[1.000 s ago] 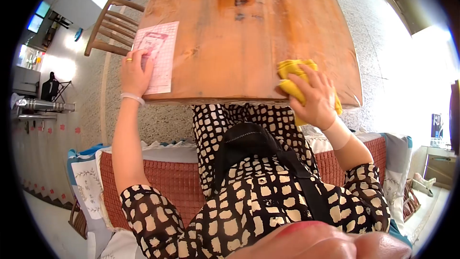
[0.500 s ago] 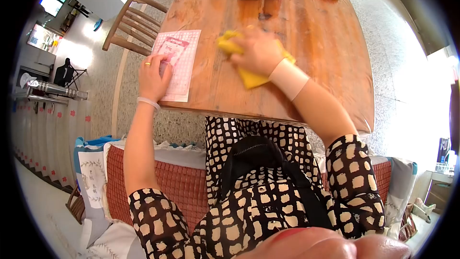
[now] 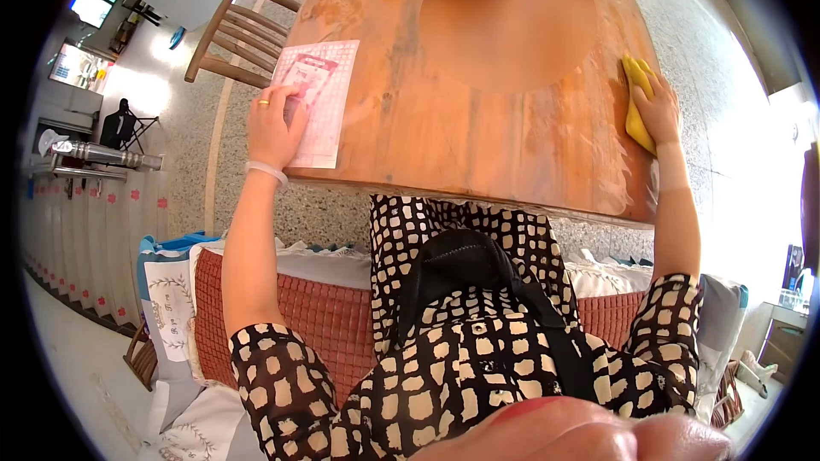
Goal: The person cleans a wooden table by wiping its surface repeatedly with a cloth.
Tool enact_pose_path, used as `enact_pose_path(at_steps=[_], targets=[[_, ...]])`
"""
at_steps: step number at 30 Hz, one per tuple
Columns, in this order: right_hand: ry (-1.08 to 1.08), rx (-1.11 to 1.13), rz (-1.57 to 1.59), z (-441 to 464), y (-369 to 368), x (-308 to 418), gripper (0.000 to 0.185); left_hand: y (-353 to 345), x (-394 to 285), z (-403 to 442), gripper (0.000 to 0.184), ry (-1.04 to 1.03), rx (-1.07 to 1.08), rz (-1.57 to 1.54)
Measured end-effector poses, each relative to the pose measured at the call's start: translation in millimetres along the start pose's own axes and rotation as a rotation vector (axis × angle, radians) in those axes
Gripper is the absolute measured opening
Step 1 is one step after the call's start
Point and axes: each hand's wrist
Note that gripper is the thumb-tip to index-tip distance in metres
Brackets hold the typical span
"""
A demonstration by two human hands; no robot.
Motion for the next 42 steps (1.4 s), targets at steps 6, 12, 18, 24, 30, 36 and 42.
enact_pose_path(at_steps=[6,12,18,24,30,36,42], targets=[[0.049,-0.035,0.013,-89.0,36.7,-20.6,0.04,-0.4,-1.3,-1.6,0.025,0.02,-0.004,0.066],[0.064,-0.033,0.029,-140.0,54.4,17.8,0.04,-2.9,0.7,-3.0,0.026,0.016,-0.02,0.091],[0.171,0.003,0.027,-167.1,54.0,67.3,0.043,-2.4,-0.1,-2.5,0.027,0.022,-0.018,0.106],[0.509,0.185,0.162,-156.1,49.9,146.4,0.043,-6.8,5.2,-2.3,0.026,0.013,-0.03,0.047],[0.758,0.224,0.348,-94.6,-2.9,209.1,0.038,-5.4,5.0,-0.7,0.027,0.009,-0.016,0.019],[0.517,0.176,0.127,-0.7,-48.4,196.9,0.047,-3.1,1.2,-0.2,0.026,0.021,0.006,-0.009],[-0.003,0.193,0.03,80.5,-42.0,83.9,0.052,1.1,-2.0,1.3,0.025,0.046,0.05,0.017]])
Point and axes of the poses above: each hand's wrist, its own z-axis towards the middle knuckle, its own y-axis out of the back of the hand, x = y × z, and after that the axes turned 5 degrees about z, right-handed
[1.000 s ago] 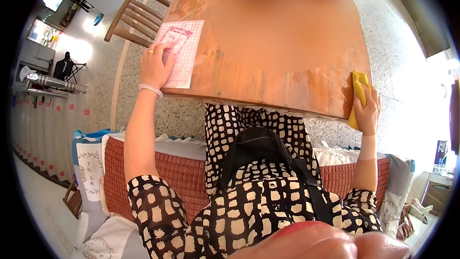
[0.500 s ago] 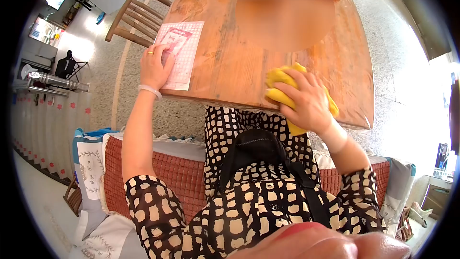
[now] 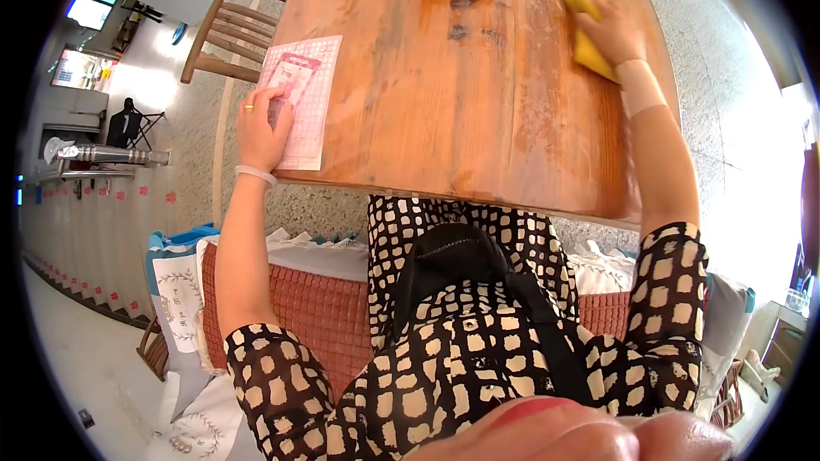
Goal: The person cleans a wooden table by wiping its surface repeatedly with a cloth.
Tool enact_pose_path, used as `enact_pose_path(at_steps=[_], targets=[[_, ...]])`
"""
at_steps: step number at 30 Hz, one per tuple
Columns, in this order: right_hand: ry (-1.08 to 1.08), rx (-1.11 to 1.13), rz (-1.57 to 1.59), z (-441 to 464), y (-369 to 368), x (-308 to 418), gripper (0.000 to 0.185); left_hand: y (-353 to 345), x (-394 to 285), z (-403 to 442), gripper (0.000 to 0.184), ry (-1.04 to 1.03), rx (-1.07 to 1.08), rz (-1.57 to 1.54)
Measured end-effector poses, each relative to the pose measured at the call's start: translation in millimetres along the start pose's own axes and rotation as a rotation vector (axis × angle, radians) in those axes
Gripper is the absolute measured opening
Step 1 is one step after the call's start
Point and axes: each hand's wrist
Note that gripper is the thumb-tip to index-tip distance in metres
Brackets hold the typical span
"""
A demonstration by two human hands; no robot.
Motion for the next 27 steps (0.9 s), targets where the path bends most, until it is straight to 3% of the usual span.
enact_pose_path(at_steps=[2,7,14,19,22,27], targets=[[0.047,-0.168,0.019,-11.6,5.3,-33.8,0.049,0.8,-0.6,0.0,0.025,-0.006,0.003,-0.007],[0.28,-0.151,0.067,-93.2,26.0,-66.4,0.041,1.2,-0.1,1.0,0.025,0.006,0.004,0.02],[0.258,-0.187,0.074,-206.3,54.9,-80.1,0.036,-0.3,2.1,-3.6,0.023,-0.026,-0.044,0.026],[0.181,-0.161,-0.01,-232.6,54.1,-49.8,0.041,-2.5,3.3,-4.2,0.024,-0.019,-0.064,0.046],[0.242,-0.146,0.053,-245.8,47.1,-15.6,0.04,-0.8,-0.7,-4.4,0.024,0.003,-0.055,0.045],[0.543,-0.027,0.154,-243.6,29.9,61.1,0.042,-7.0,7.0,-2.2,0.025,-0.005,-0.069,0.053]])
Point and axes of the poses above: each hand's wrist, its own z-axis towards the middle knuckle, its own y-axis out of the back of the hand, x = y × z, and after that the axes turned 5 degrees about z, right-handed
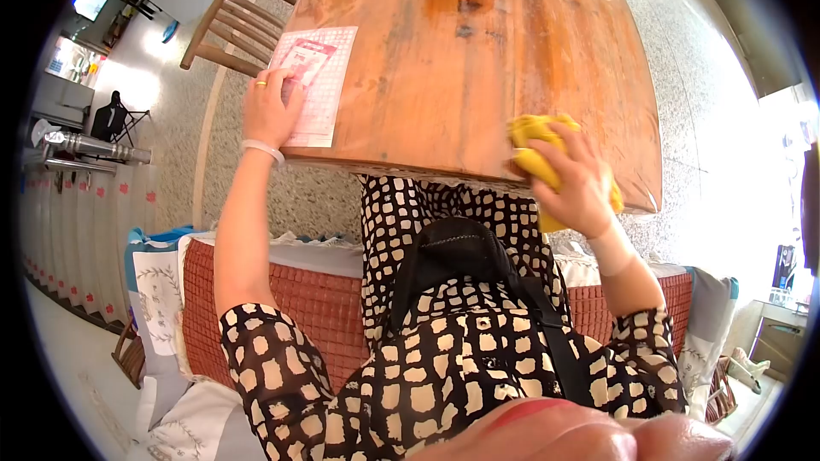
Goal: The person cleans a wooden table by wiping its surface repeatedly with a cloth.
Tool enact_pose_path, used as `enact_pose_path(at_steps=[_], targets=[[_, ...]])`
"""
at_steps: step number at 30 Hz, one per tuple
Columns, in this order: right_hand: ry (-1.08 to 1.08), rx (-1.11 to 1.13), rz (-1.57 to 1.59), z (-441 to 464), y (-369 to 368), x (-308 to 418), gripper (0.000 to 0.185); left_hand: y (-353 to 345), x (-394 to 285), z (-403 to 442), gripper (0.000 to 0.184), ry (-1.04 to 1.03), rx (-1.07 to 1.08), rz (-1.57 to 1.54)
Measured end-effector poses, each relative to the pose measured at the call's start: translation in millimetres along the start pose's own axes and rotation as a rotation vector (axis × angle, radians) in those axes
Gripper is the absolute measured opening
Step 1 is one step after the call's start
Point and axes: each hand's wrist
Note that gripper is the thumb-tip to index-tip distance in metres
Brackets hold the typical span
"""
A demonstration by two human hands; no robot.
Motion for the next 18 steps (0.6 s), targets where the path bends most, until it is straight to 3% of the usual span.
enact_pose_path(at_steps=[4,9,12,18], targets=[[0.245,0.052,0.152,48.3,-30.4,46.7,0.039,-0.7,-0.2,0.0,0.026,-0.005,-0.014,0.027],[0.346,0.097,0.28,109.8,-74.1,73.7,0.037,5.7,-6.0,0.4,0.023,-0.009,0.0,0.038],[0.285,0.119,0.295,147.5,-89.2,69.2,0.038,3.5,-3.6,0.0,0.023,-0.015,0.001,-0.005],[0.063,0.042,0.016,203.0,-104.8,12.2,0.046,8.5,-6.4,0.9,0.023,-0.016,0.019,-0.03]])
Point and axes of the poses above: each hand's wrist, its own z-axis towards the middle knuckle, its own y-axis out of the back of the hand, x = y × z, and after that the axes turned 5 degrees about z, right-handed
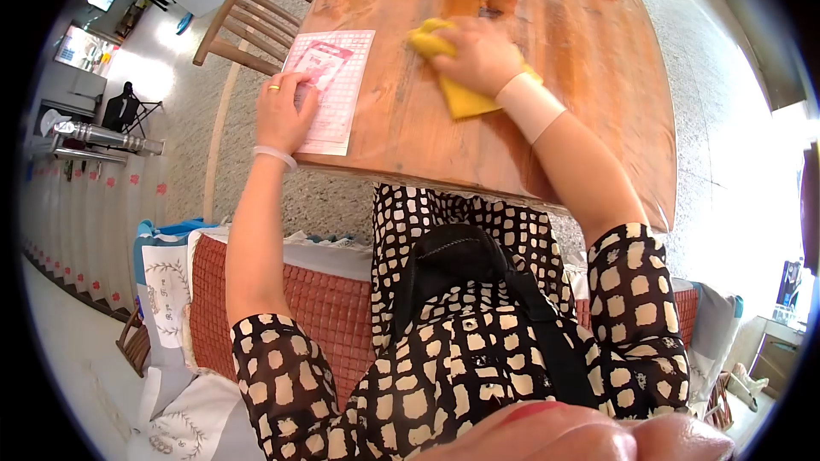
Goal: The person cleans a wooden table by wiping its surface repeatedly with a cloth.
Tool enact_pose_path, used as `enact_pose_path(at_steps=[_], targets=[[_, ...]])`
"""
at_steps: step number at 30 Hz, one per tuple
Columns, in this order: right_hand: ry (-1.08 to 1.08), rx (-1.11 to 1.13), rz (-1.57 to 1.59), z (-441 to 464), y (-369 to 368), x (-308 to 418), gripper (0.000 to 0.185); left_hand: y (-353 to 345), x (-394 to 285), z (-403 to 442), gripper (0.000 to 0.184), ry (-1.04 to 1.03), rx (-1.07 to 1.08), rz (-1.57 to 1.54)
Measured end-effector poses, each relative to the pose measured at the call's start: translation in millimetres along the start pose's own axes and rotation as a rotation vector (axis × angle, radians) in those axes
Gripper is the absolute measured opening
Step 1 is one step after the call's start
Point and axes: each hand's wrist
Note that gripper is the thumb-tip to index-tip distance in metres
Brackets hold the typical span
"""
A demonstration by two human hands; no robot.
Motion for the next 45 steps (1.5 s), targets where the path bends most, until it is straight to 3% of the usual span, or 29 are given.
enact_pose_path(at_steps=[2,4,5,6,10,17,23,27,30,38,45], targets=[[-0.11,-0.046,-0.06,4.3,9.6,-41.7,0.049,-3.5,3.4,-1.0,0.023,-0.002,-0.029,-0.011],[-0.321,0.061,-0.151,4.4,31.3,-90.3,0.053,-5.0,3.7,0.1,0.023,-0.002,-0.045,-0.025],[-0.394,-0.005,-0.041,-3.6,43.4,-113.0,0.053,-4.6,2.9,0.0,0.023,0.002,-0.045,-0.031],[-0.526,0.05,-0.169,-8.2,60.5,-130.7,0.054,-4.4,2.6,0.0,0.024,0.006,-0.044,-0.036],[-0.569,-0.066,-0.199,-49.6,79.3,-210.5,0.055,-4.4,2.9,-0.6,0.023,0.017,-0.035,-0.027],[-0.449,-0.027,-0.224,-103.4,90.3,-129.4,0.057,-8.4,4.2,0.7,0.022,-0.018,-0.046,0.029],[-0.17,0.031,-0.018,-131.5,93.3,-44.9,0.062,-7.9,4.7,-3.5,0.021,0.029,-0.047,0.049],[0.051,-0.09,-0.302,-156.8,106.2,-37.8,0.064,-10.3,10.6,-5.0,0.02,0.042,-0.057,0.008],[0.109,-0.043,-0.086,-169.3,94.4,-53.7,0.063,-11.4,8.8,-5.0,0.021,0.053,-0.075,-0.008],[0.106,-0.125,-0.049,-102.6,49.3,-34.1,0.057,-7.9,5.8,-4.2,0.023,0.032,-0.069,0.013],[0.034,-0.031,-0.085,0.4,5.6,-23.7,0.056,-4.1,-2.2,0.0,0.023,0.024,-0.07,-0.014]])
Point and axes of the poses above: each hand's wrist, its own z-axis towards the middle knuckle, its own y-axis out of the back of the hand, x = y × z, and after that the axes turned 5 degrees about z, right-handed
